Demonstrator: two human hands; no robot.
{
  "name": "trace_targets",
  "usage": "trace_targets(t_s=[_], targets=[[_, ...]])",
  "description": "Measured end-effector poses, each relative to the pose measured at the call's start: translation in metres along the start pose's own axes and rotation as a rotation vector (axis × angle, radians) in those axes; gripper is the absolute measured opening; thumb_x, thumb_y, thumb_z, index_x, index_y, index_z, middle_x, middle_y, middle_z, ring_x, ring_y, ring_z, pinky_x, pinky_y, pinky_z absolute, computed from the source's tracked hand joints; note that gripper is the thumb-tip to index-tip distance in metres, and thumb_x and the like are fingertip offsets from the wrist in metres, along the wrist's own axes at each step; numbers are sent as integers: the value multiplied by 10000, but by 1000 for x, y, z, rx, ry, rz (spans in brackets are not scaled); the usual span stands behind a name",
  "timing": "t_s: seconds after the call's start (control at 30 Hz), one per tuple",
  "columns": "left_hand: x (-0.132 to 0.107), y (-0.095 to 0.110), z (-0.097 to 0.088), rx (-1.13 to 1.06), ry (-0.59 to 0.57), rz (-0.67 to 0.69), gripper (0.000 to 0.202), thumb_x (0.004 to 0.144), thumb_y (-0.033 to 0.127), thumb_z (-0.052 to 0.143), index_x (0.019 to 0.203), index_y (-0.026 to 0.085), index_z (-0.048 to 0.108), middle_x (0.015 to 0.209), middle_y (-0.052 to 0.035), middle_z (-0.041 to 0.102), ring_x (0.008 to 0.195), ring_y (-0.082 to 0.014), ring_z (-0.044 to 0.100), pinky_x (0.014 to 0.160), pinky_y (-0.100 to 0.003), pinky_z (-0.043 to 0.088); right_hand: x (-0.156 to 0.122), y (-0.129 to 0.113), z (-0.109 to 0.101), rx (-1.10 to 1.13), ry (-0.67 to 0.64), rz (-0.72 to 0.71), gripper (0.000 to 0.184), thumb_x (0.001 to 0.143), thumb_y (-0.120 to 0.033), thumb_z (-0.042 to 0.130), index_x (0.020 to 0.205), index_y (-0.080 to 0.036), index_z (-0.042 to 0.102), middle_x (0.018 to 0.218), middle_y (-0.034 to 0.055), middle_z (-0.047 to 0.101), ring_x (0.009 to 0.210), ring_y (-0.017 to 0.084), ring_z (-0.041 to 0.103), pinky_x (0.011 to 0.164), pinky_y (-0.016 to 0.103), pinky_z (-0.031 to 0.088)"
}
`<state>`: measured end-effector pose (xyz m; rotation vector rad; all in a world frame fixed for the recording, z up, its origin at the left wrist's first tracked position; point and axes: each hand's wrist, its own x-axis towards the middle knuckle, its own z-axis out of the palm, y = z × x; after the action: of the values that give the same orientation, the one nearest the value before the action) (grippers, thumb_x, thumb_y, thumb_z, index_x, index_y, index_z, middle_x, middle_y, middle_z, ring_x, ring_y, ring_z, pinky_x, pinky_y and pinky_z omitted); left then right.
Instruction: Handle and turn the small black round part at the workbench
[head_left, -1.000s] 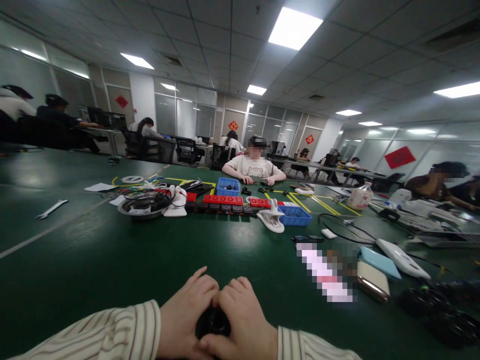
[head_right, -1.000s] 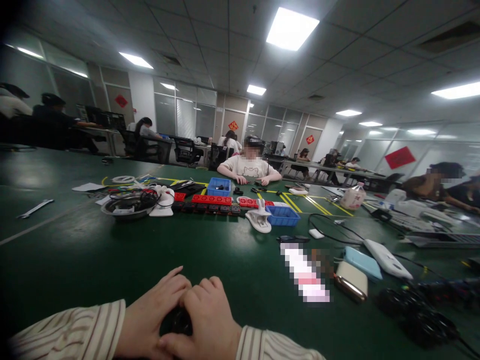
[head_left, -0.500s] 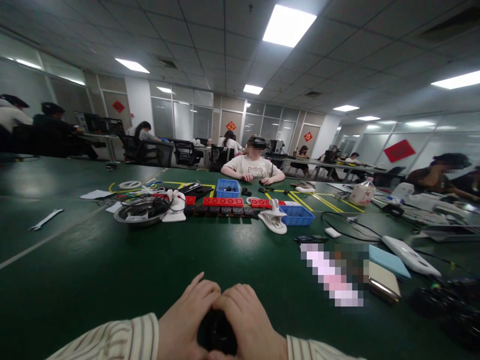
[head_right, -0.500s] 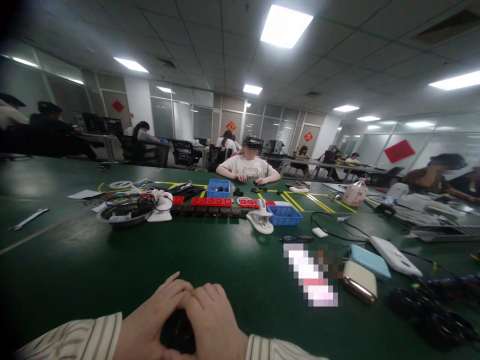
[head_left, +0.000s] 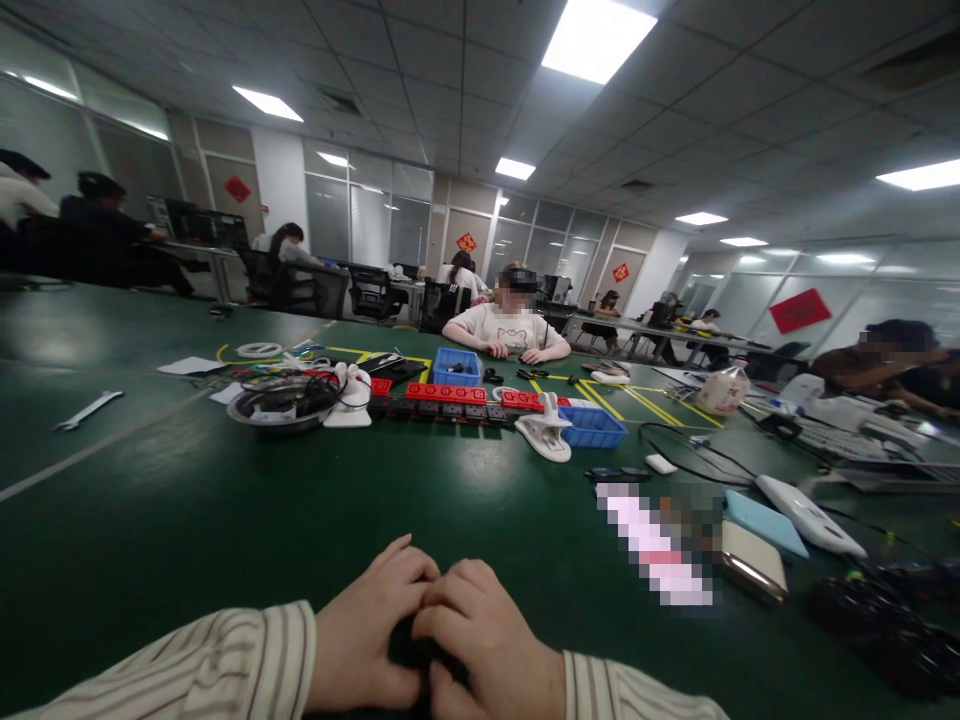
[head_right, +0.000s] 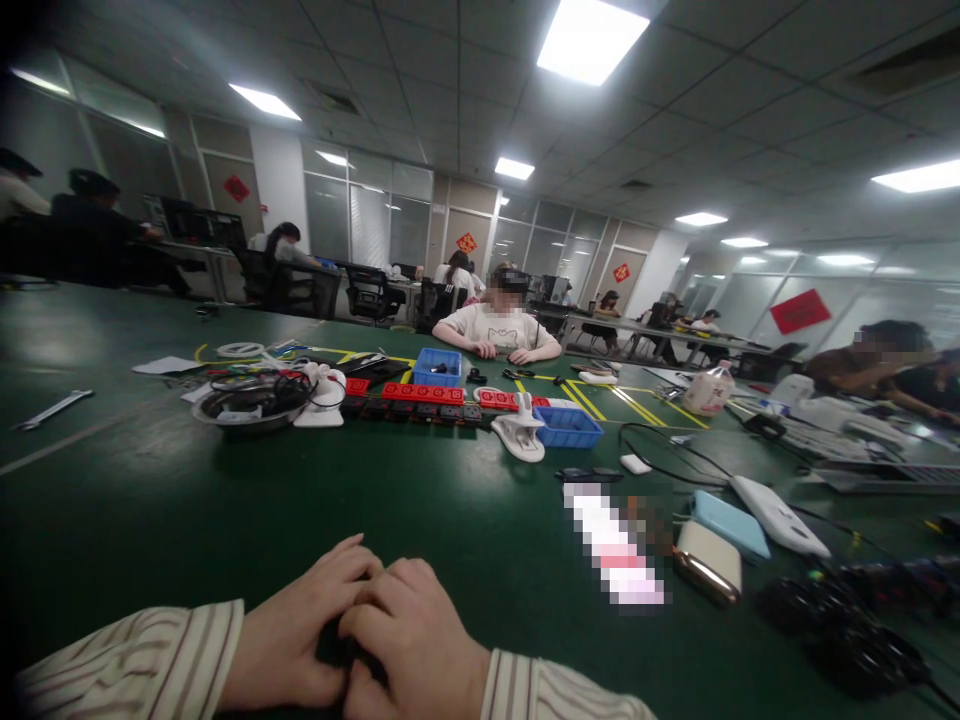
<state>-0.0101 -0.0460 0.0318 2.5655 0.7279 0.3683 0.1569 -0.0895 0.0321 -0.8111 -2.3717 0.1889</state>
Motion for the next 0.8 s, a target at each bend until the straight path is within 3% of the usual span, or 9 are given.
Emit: trace_targets(t_s=[0.07, 0.17, 0.27, 0.4, 0.47, 0.6, 0.8], targets=[[-1, 1, 0, 3, 17, 0, 416, 547, 245, 688, 946, 234, 572, 971, -9, 534, 957, -219, 514, 1063, -535, 124, 0, -3, -3, 33, 25, 3, 295, 718, -297, 417, 958, -166, 527, 947, 72, 536, 871, 191, 471, 764, 329, 377], [-2, 1, 0, 14, 67, 0, 571, 541, 413, 727, 1031, 203, 523, 1015, -38, 539, 980, -240, 509, 1059, -551, 115, -2, -7, -5, 54, 121, 129, 449, 762, -468, 441, 1074, -148, 486, 1032, 100, 480, 924, 216, 457, 799, 359, 385], [-3, 0, 2, 44, 111, 8, 631, 534, 572, 691, 998, 178, 524, 972, -49, 546, 937, -240, 521, 1049, -559, 140, -4, -6, -2, 34, 169, 236, 539, 771, -626, 405, 1005, -151, 508, 968, 92, 489, 854, 214, 465, 755, 365, 392], [-3, 1, 3, 74, 131, 12, 549, 551, 598, 654, 882, 177, 531, 890, -35, 541, 866, -225, 529, 1039, -564, 156, -3, -2, 5, -44, 162, 269, 584, 742, -715, 352, 840, -160, 507, 806, 51, 503, 717, 183, 448, 666, 336, 366], [-3, 1, 4, 76, 123, 6, 465, 567, 529, 671, 838, 180, 529, 865, -24, 532, 843, -214, 530, 1041, -555, 163, -3, -1, 8, -85, 127, 276, 524, 736, -685, 407, 779, -169, 487, 752, 30, 497, 682, 170, 433, 649, 321, 347], [-1, -1, 6, 56, 70, -8, 304, 552, 268, 665, 814, 187, 531, 864, -9, 519, 848, -201, 526, 1059, -517, 170, -3, 1, 10, -103, 27, 287, 298, 728, -458, 565, 762, -178, 467, 751, 13, 511, 703, 161, 439, 661, 303, 336], [0, -4, 3, -5, -12, -6, 334, 510, 180, 674, 832, 193, 584, 920, -13, 513, 906, -215, 518, 1060, -502, 169, -2, 2, 3, -87, -8, 150, 225, 682, -368, 552, 807, -192, 488, 778, 15, 502, 743, 168, 440, 703, 320, 340]])
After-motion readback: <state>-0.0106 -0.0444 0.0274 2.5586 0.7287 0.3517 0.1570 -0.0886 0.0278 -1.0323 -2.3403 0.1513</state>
